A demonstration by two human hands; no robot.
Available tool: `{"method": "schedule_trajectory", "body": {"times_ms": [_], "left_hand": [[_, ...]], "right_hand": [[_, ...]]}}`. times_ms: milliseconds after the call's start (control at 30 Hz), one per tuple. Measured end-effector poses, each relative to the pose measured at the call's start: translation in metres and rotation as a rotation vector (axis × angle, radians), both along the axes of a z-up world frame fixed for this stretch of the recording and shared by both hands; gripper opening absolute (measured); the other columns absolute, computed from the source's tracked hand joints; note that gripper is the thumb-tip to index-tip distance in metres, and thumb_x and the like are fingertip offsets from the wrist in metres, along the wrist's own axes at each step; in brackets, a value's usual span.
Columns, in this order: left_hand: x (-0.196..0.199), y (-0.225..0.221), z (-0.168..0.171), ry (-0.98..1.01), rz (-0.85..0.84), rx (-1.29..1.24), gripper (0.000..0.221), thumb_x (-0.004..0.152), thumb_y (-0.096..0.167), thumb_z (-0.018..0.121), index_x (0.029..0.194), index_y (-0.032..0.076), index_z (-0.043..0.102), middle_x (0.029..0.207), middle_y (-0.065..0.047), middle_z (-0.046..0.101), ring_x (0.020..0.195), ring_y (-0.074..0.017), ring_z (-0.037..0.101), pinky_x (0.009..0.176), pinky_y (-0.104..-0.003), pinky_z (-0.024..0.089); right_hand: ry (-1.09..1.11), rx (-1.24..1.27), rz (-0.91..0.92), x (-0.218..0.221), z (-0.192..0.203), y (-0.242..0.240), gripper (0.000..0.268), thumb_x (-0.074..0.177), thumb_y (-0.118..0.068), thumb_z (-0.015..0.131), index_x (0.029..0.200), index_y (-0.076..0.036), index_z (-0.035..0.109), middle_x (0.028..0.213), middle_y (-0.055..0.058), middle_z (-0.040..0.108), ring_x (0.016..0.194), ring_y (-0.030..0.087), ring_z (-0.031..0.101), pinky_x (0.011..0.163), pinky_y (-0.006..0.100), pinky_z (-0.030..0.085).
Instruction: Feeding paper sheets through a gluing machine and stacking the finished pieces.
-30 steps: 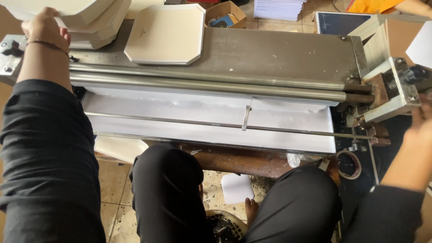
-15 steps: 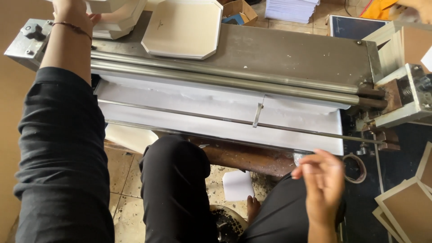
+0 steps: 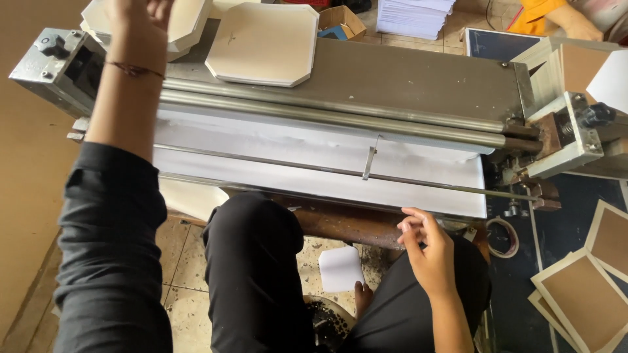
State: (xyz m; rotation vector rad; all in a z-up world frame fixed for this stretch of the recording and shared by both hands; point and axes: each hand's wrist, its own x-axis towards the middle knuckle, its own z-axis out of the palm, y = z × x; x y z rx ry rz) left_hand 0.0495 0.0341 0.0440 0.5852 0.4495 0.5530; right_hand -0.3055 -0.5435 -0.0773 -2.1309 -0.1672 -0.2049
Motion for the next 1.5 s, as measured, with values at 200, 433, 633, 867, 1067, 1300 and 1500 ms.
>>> {"method": "schedule_trajectory", "body": {"times_ms": [200,433,633,867,1067,1300,1500], "left_hand": [[-0.006,-0.120,0.003,0.046,0.031,0.222,0.026,0.086,0.008,0.063,0.107,0.002,0.050,0.094,-0.015,0.055,0.074,-0.0254,0.063,0.070,-0.043,0.075],[0.002,-0.209,-0.015,0.138,0.065,0.230,0.061,0.068,0.023,0.082,0.110,-0.007,0.049,0.113,-0.020,0.052,0.096,-0.0274,0.061,0.075,-0.050,0.075],[-0.019,-0.229,-0.036,0.177,0.034,0.211,0.048,0.083,0.022,0.075,0.115,-0.011,0.063,0.119,-0.024,0.069,0.108,-0.0355,0.072,0.082,-0.054,0.075],[-0.001,-0.226,-0.052,0.404,0.015,0.279,0.063,0.083,0.035,0.077,0.119,-0.015,0.063,0.124,-0.025,0.063,0.107,-0.0384,0.073,0.077,-0.049,0.078],[0.006,-0.222,-0.064,0.599,-0.102,0.333,0.059,0.096,0.039,0.068,0.136,-0.004,0.065,0.139,-0.013,0.063,0.116,-0.0308,0.069,0.073,-0.037,0.073],[0.012,-0.211,-0.058,0.600,-0.133,0.250,0.054,0.097,0.029,0.072,0.141,-0.001,0.064,0.142,-0.016,0.064,0.129,-0.0349,0.067,0.081,-0.047,0.077],[0.050,-0.194,-0.084,0.665,-0.161,0.277,0.048,0.093,0.024,0.081,0.132,-0.002,0.070,0.137,-0.017,0.067,0.124,-0.0381,0.071,0.068,-0.046,0.078]], "right_hand": [[-0.025,-0.045,0.021,0.002,-0.002,0.002,0.028,0.109,-0.018,0.060,0.132,-0.005,0.071,0.101,0.007,0.078,0.075,0.015,0.077,0.075,0.028,0.061],[-0.061,-0.076,0.040,0.001,-0.006,0.001,0.026,0.110,-0.017,0.059,0.129,-0.006,0.072,0.099,0.006,0.078,0.075,0.014,0.075,0.074,0.029,0.061],[-0.077,-0.095,0.055,-0.001,-0.005,0.000,0.025,0.109,-0.016,0.060,0.128,-0.006,0.072,0.100,0.007,0.078,0.076,0.015,0.076,0.075,0.029,0.062],[-0.065,-0.098,0.076,-0.002,-0.004,-0.003,0.025,0.110,-0.016,0.059,0.128,-0.007,0.073,0.100,0.006,0.078,0.076,0.015,0.076,0.074,0.029,0.063],[-0.079,-0.093,0.078,-0.004,-0.002,-0.004,0.023,0.110,-0.016,0.059,0.127,-0.006,0.073,0.100,0.006,0.078,0.076,0.015,0.076,0.074,0.029,0.062],[-0.093,-0.100,0.076,-0.007,-0.002,-0.005,0.021,0.110,-0.014,0.060,0.124,-0.007,0.074,0.099,0.004,0.078,0.076,0.014,0.076,0.075,0.029,0.059],[-0.093,-0.091,0.069,-0.009,-0.001,-0.007,0.022,0.110,-0.014,0.060,0.125,-0.006,0.074,0.100,0.005,0.078,0.075,0.014,0.076,0.074,0.029,0.060]]}}
